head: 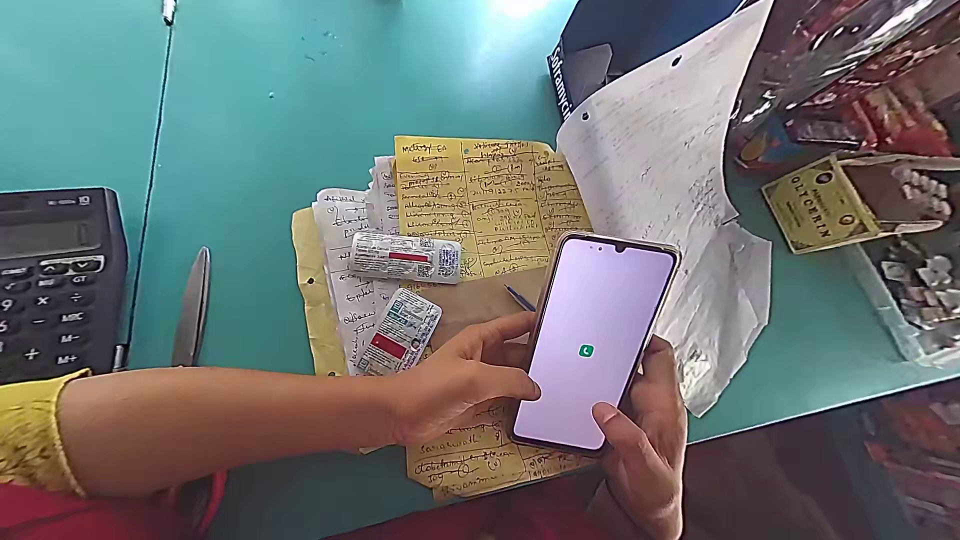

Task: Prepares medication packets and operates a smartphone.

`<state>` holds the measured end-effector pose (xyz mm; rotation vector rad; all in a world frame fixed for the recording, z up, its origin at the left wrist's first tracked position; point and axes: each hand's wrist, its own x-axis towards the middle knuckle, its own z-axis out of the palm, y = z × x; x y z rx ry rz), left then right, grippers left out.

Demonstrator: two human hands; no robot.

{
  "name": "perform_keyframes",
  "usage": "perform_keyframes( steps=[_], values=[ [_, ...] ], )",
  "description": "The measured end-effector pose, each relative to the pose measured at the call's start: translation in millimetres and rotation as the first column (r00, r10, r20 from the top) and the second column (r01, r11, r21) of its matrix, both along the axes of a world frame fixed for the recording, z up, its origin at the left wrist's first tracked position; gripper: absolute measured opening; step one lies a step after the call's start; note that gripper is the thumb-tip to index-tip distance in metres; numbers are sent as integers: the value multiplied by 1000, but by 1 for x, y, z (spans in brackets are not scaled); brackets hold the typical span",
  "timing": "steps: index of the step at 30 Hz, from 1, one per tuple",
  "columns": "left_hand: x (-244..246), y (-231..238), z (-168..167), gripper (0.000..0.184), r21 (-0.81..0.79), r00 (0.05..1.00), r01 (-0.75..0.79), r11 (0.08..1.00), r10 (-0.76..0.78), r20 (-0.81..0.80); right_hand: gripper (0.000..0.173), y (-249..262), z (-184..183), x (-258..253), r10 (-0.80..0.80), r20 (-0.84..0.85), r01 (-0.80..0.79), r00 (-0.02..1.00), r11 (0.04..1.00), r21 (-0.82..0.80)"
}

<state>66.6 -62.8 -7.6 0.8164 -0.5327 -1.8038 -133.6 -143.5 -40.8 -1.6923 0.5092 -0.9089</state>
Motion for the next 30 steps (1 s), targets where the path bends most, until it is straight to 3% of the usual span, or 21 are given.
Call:
perform_keyframes(
  steps=[21,30],
  values=[
    [0,0,-2,51,-27,1000,9,1000,-9,5,57,-2,-1,-2,42,33,-43,999,999,28],
    [-4,3,-5,47,-78,997,-54,995,59,59,60,0,-1,-2,64,27,-65,998,998,18]
  ],
)
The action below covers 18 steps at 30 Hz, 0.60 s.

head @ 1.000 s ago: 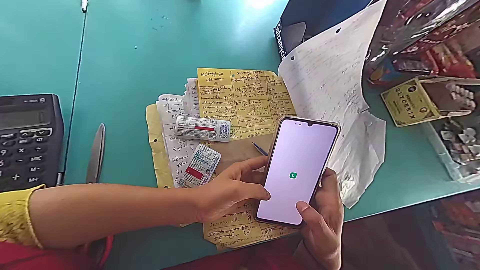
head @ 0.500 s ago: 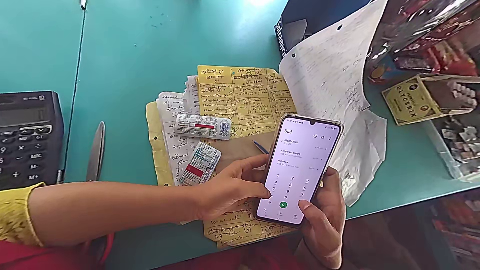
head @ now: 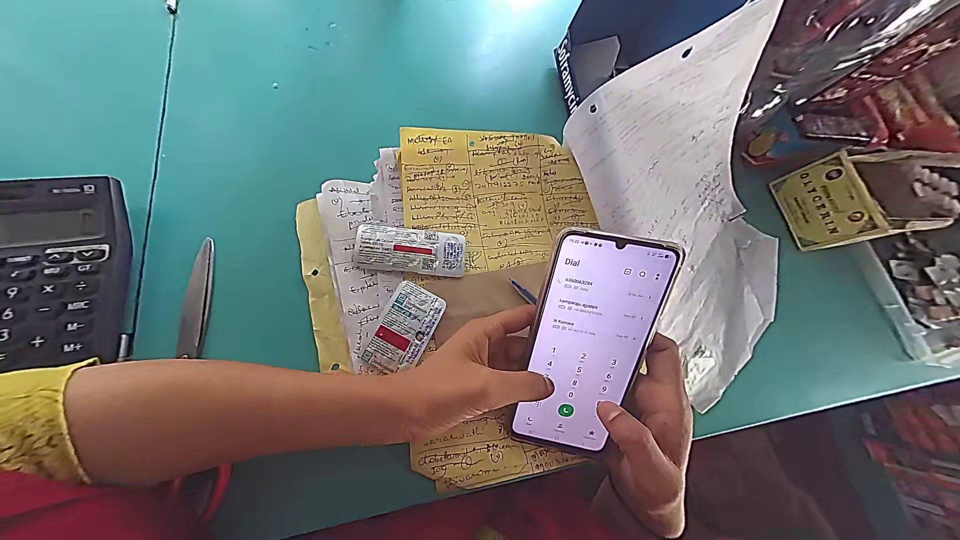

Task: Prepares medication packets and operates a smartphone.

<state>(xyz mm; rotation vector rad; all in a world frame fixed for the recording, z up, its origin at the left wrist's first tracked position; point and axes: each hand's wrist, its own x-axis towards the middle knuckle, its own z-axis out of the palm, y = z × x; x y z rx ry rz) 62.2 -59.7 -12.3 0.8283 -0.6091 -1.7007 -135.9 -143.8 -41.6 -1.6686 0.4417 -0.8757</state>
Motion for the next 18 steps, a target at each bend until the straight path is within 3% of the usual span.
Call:
perform_keyframes(
  steps=[14,18],
  values=[
    [-3,-2,9,39,68,998,-45,997,42,47,58,1,0,0,16,5,-15,1000,1000,-16],
    [-2,-1,8,41,22,999,-22,999,21,49,58,0,-1,0,0,3,0,1000,1000,-28]
  ],
)
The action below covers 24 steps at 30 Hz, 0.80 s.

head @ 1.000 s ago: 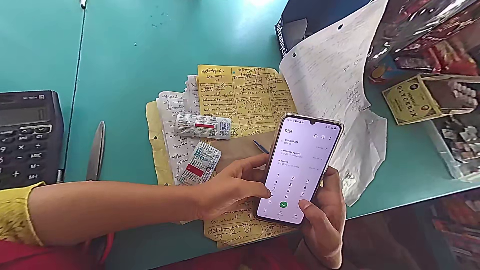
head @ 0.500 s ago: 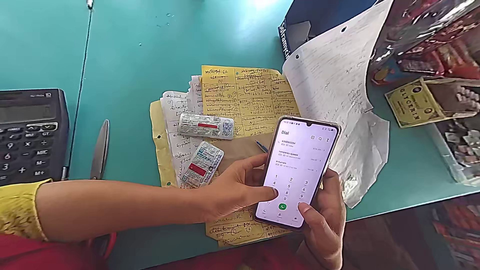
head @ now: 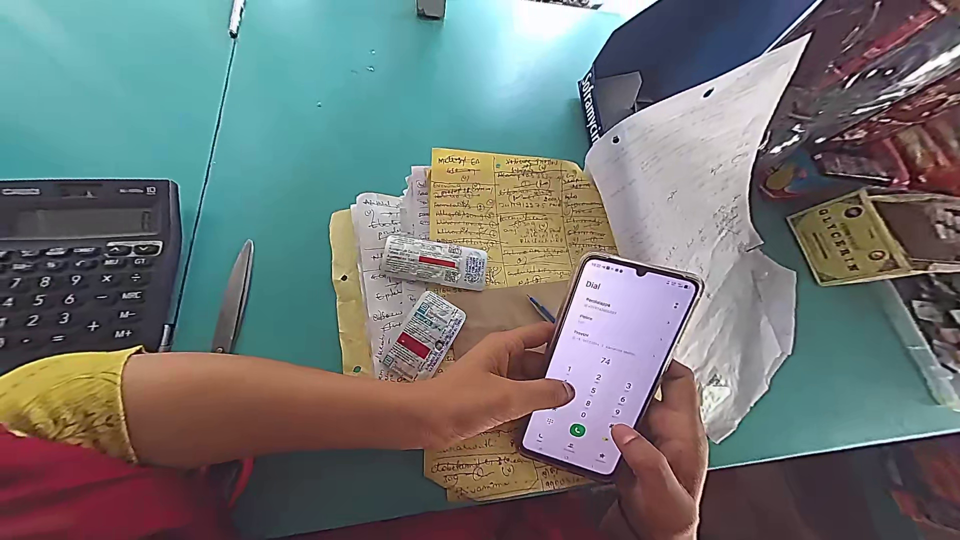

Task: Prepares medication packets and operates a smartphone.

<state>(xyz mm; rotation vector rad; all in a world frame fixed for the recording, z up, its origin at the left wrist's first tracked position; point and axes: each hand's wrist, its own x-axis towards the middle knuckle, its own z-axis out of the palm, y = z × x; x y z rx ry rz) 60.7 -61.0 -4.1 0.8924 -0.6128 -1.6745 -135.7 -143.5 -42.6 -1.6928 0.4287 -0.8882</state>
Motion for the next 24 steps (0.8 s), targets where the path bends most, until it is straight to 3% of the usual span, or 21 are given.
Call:
perform_keyframes(
  steps=[8,12,16,24],
  values=[
    [1,-1,-5,52,-92,998,57,994,-56,6,58,2,4,-1,-19,26,16,999,993,116],
    [3,-2,-7,56,-169,994,108,980,-107,11,49,1,7,2,-35,105,8,994,970,242],
    [5,-4,-7,56,-211,986,164,963,-169,-4,40,-3,5,2,-100,143,59,985,962,266],
    [3,-3,-10,51,-127,994,85,988,-93,-63,56,1,5,0,-69,67,56,995,981,184]
  ],
)
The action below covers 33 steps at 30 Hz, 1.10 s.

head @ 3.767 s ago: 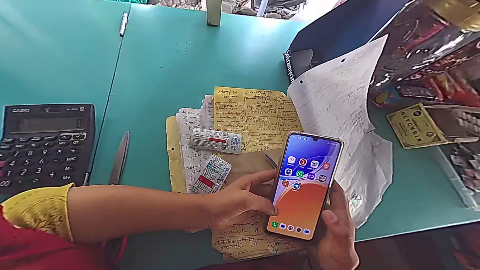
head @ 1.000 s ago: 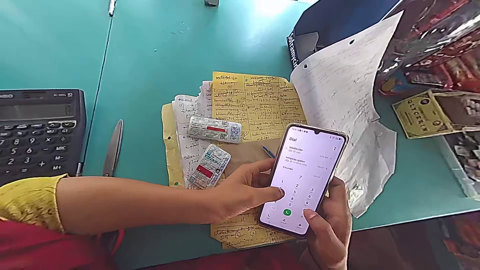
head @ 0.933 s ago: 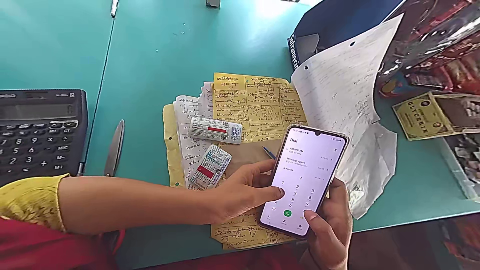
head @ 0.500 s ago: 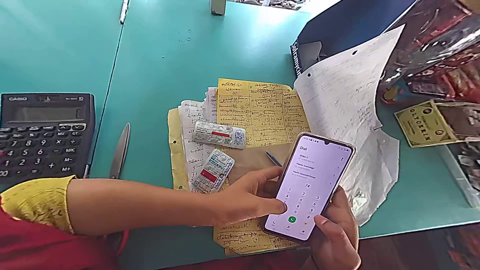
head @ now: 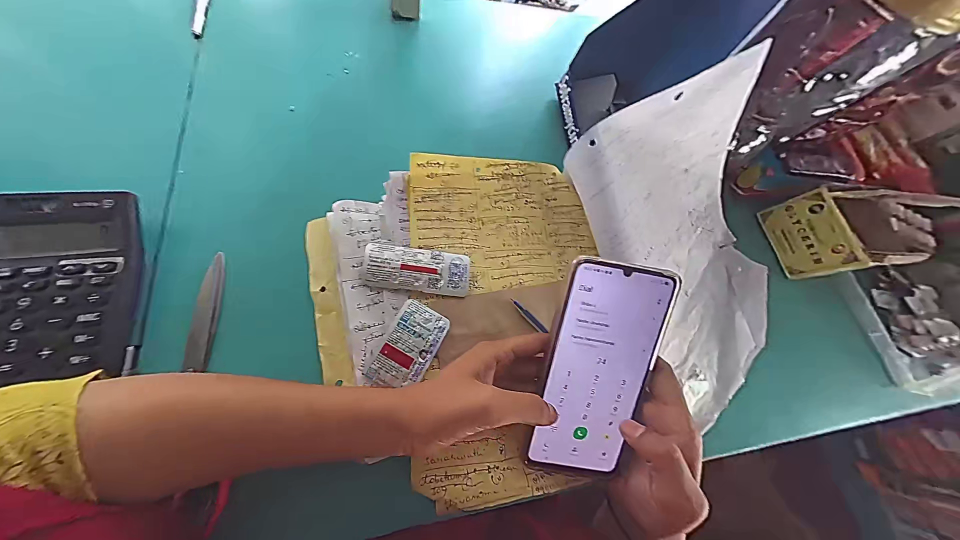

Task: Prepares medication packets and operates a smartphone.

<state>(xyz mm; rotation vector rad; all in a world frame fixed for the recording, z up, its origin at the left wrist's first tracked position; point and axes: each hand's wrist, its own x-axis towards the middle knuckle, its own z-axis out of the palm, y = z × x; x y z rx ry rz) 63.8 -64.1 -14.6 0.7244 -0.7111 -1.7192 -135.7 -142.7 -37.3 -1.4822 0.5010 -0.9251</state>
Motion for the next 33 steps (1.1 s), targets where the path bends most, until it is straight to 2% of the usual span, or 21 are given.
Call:
perform_keyframes(
  steps=[5,16,27,33],
  values=[
    [-2,3,4,41,54,998,-55,997,53,45,56,2,-4,0,-32,-68,22,997,989,-145],
    [-6,3,9,25,119,987,-159,980,155,44,54,4,-3,0,18,-84,-36,996,976,-216],
    [-5,3,10,26,120,988,-152,981,147,48,53,4,-3,2,26,-79,-43,997,974,-222],
    [-5,2,7,33,92,992,-123,988,120,42,52,3,-3,1,25,-75,-40,997,978,-202]
  ],
)
